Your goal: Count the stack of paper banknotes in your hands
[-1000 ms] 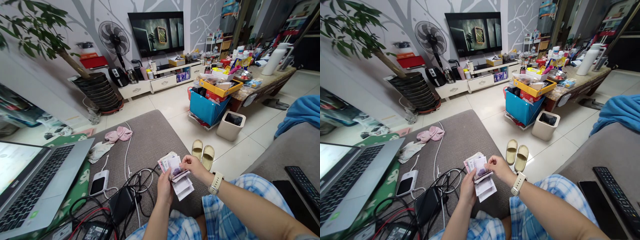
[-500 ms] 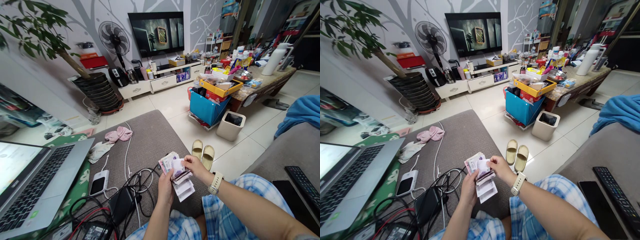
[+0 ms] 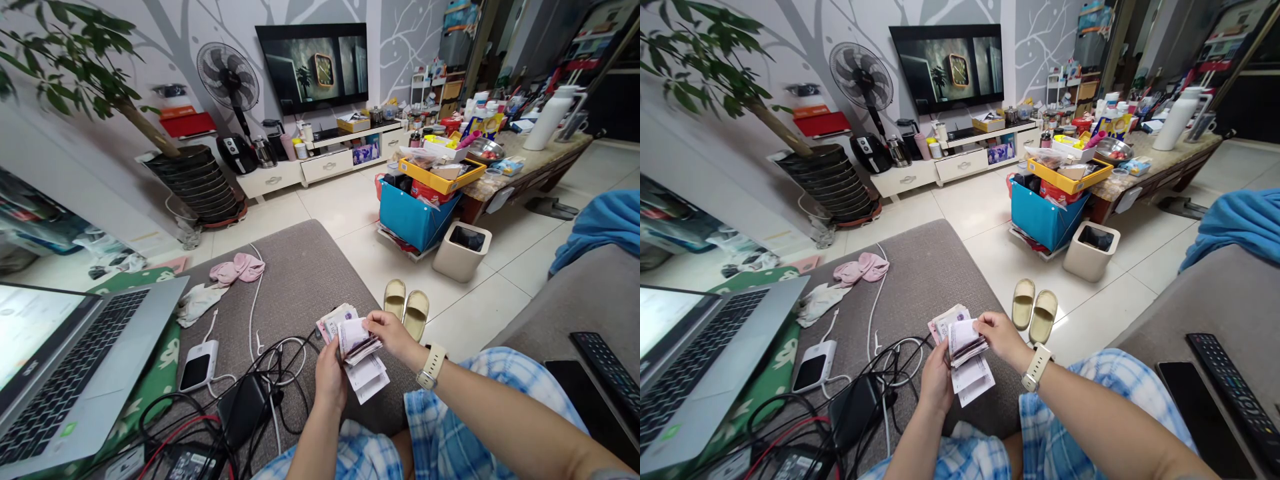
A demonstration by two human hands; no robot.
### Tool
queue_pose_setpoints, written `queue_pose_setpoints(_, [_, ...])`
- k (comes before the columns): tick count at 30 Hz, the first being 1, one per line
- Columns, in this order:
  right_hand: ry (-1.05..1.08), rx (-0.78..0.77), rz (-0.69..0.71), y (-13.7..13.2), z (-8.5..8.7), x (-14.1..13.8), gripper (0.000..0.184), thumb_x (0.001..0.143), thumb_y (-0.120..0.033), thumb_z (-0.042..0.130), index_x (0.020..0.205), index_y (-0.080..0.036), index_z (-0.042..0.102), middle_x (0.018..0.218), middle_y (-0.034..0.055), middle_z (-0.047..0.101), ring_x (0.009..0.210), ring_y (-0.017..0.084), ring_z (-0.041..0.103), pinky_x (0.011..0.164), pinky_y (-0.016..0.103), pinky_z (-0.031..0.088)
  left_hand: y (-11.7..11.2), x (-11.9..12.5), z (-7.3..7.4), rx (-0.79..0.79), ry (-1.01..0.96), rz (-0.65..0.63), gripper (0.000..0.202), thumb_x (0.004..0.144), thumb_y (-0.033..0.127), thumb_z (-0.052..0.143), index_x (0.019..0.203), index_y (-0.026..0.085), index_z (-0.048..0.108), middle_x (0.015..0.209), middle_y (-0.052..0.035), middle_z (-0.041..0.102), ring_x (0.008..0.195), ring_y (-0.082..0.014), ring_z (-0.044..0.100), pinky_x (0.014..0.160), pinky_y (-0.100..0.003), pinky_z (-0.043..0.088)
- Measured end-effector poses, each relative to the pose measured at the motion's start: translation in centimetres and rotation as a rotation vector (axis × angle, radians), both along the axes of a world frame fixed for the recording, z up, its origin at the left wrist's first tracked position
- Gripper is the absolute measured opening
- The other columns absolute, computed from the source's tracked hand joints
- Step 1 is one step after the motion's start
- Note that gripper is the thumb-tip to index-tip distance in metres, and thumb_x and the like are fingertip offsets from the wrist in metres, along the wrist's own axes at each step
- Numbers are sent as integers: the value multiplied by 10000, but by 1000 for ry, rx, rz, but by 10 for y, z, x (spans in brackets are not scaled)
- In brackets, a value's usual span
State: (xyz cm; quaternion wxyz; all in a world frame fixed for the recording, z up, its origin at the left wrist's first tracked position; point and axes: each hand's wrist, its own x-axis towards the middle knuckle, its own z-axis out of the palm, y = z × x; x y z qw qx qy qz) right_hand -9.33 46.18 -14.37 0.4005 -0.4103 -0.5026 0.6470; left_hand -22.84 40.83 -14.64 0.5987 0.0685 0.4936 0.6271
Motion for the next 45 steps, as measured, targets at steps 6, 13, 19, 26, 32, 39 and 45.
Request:
queue_pose_setpoints(6, [34, -6, 10, -1, 2, 1, 294, 755, -427, 657, 668, -172, 540, 590, -29, 508, 545, 113, 428, 525, 247, 309, 1, 1, 3, -1, 13, -3, 210, 751, 199, 631, 914, 81, 690, 838, -112, 744, 820, -248, 709, 782, -359, 550])
queue_pose_setpoints(13, [57, -11, 4, -1, 0, 0, 254, 764, -394, 654, 703, -171, 548, 608, -29, 520, 552, 114, 446, 531, 245, 323, 0, 1, 3, 3, 4, 4, 210, 762, 193, 620, 926, 80, 687, 881, -123, 745, 812, -244, 710, 794, -370, 550])
queue_pose_setpoints(19, [44, 4, 3, -1, 1, 0, 241, 775, -378, 638, 684, -175, 544, 590, -35, 502, 541, 115, 426, 523, 248, 312, 0, 1, 3, 8, 12, 10, 216, 760, 199, 623, 930, 83, 687, 877, -116, 746, 813, -241, 709, 791, -367, 552])
queue_pose_setpoints(26, [39, 14, 34, -1, 3, 0, 270, 789, -391, 621, 659, -174, 526, 574, -44, 454, 531, 107, 383, 512, 247, 285, 1, 1, 8, -20, 24, 21, 183, 769, 201, 606, 887, 88, 689, 879, -121, 744, 821, -241, 710, 797, -367, 549])
queue_pose_setpoints(32, [53, -10, 47, -3, 9, 0, 317, 776, -448, 630, 654, -176, 519, 563, -45, 450, 525, 104, 380, 496, 242, 281, 1, 2, 8, -25, 30, 34, 162, 775, 187, 592, 865, 96, 690, 887, -121, 744, 839, -238, 709, 807, -362, 547])
queue_pose_setpoints(39, [85, -33, 107, -4, 10, 0, 378, 832, -524, 536, 687, -175, 549, 509, -25, 532, 458, 104, 412, 477, 246, 282, 0, 2, 10, -22, -4, 6, 181, 785, 181, 589, 907, 85, 683, 930, -144, 739, 841, -252, 710, 831, -398, 543])
queue_pose_setpoints(45, [71, -27, 101, -2, 4, 0, 349, 730, -474, 694, 661, -173, 534, 553, -29, 557, 509, 104, 464, 537, 247, 344, -2, 1, 8, -20, 1, -1, 180, 779, 206, 612, 903, 96, 680, 867, -127, 743, 855, -249, 709, 837, -385, 539])
